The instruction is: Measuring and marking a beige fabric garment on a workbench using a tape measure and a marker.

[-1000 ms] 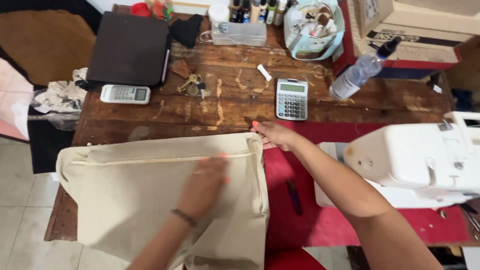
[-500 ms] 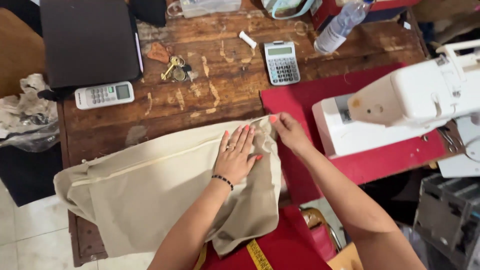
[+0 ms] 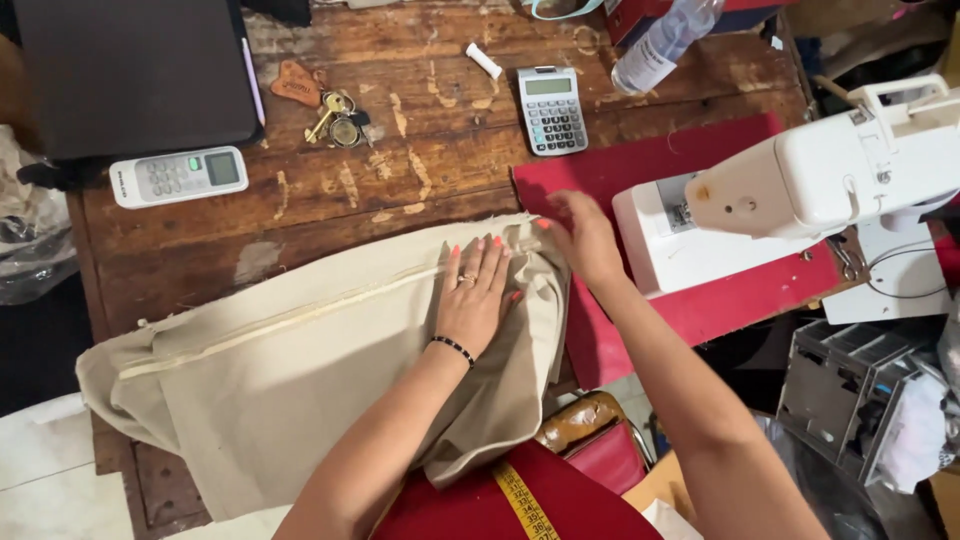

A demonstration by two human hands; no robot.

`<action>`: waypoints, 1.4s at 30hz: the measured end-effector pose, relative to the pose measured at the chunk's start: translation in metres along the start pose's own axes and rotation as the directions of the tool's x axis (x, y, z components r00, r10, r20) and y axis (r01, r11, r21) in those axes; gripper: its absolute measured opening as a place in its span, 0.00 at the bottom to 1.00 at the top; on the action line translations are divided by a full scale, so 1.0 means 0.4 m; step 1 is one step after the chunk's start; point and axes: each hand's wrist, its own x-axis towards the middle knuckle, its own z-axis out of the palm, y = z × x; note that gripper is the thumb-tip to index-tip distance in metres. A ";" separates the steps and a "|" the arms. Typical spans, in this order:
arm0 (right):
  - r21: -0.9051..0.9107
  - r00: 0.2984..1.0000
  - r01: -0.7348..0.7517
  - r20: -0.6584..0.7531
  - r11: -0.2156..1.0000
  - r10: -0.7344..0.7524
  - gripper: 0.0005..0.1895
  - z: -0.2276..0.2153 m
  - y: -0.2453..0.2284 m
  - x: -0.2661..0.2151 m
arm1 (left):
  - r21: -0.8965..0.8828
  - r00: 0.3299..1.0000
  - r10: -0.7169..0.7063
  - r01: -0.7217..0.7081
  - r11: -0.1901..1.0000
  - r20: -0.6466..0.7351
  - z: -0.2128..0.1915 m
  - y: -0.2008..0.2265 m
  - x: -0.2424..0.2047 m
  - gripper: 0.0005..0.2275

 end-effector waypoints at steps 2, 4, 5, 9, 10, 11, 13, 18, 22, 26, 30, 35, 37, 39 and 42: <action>0.009 0.995 -0.049 -0.089 0.999 0.050 0.13 -0.059 -0.060 -0.039 | -0.003 1.000 0.024 -0.024 1.000 -0.014 0.009 0.007 0.007 0.30; 0.024 0.980 -0.097 -0.170 0.995 0.100 0.05 -0.080 -0.114 -0.077 | -0.006 0.999 0.041 -0.041 0.999 -0.024 0.029 0.009 0.010 0.29; 0.092 0.982 -0.159 -0.083 0.983 0.167 0.06 -0.073 -0.138 -0.097 | 0.003 0.998 0.042 -0.042 0.999 -0.037 0.044 0.008 0.009 0.27; 0.146 0.955 -0.298 0.038 0.943 0.296 0.10 0.012 -0.090 -0.115 | -0.025 0.999 0.033 -0.034 0.999 -0.041 0.010 0.011 0.012 0.26; 0.150 0.954 -0.299 0.039 0.942 0.297 0.10 0.015 -0.096 -0.106 | -0.022 0.999 0.033 -0.034 0.999 -0.038 0.002 0.010 0.018 0.26; 0.160 0.948 -0.318 0.035 0.935 0.316 0.10 0.018 -0.101 -0.097 | -0.019 0.999 0.030 -0.030 0.999 -0.037 -0.006 0.009 0.023 0.26; 0.170 0.937 -0.349 0.042 0.922 0.347 0.10 0.021 -0.105 -0.105 | -0.022 0.999 0.024 -0.025 0.999 -0.022 -0.010 0.015 0.015 0.26; 0.191 0.955 -0.215 -0.165 0.958 0.247 0.10 0.006 -0.057 -0.102 | 0.005 0.999 0.025 -0.025 1.000 -0.033 -0.013 0.018 0.017 0.28; 0.111 0.905 -0.397 0.210 0.911 0.369 0.26 -0.003 -0.010 -0.082 | 0.019 0.998 0.030 -0.029 0.999 -0.049 -0.002 0.016 0.018 0.28; 0.143 0.921 -0.353 0.227 0.924 0.317 0.16 0.014 -0.008 -0.074 | 0.034 0.997 0.035 -0.033 0.999 -0.064 0.000 0.015 0.019 0.29; 0.119 0.922 -0.360 0.194 0.925 0.334 0.11 0.007 -0.030 -0.067 | 0.049 0.996 0.040 -0.036 0.998 -0.077 0.022 0.006 0.017 0.29; 0.058 0.959 -0.270 -0.069 0.961 0.274 0.14 -0.003 -0.030 -0.081 | 0.026 0.996 0.043 -0.041 0.999 -0.076 -0.008 0.014 0.022 0.28; 0.031 0.961 -0.152 -0.229 0.988 0.155 0.16 -0.024 -0.053 -0.077 | 0.034 0.995 0.043 -0.040 0.999 -0.091 -0.012 0.012 0.032 0.28; -0.057 0.948 0.172 -0.262 0.983 -0.181 0.08 -0.047 -0.090 -0.083 | 0.047 0.992 0.048 -0.043 0.998 -0.114 -0.011 0.016 0.027 0.27; -0.099 0.999 0.044 -0.004 0.994 -0.045 0.09 -0.043 -0.105 -0.088 | 0.060 0.989 0.053 -0.045 0.997 -0.141 -0.029 0.022 0.032 0.27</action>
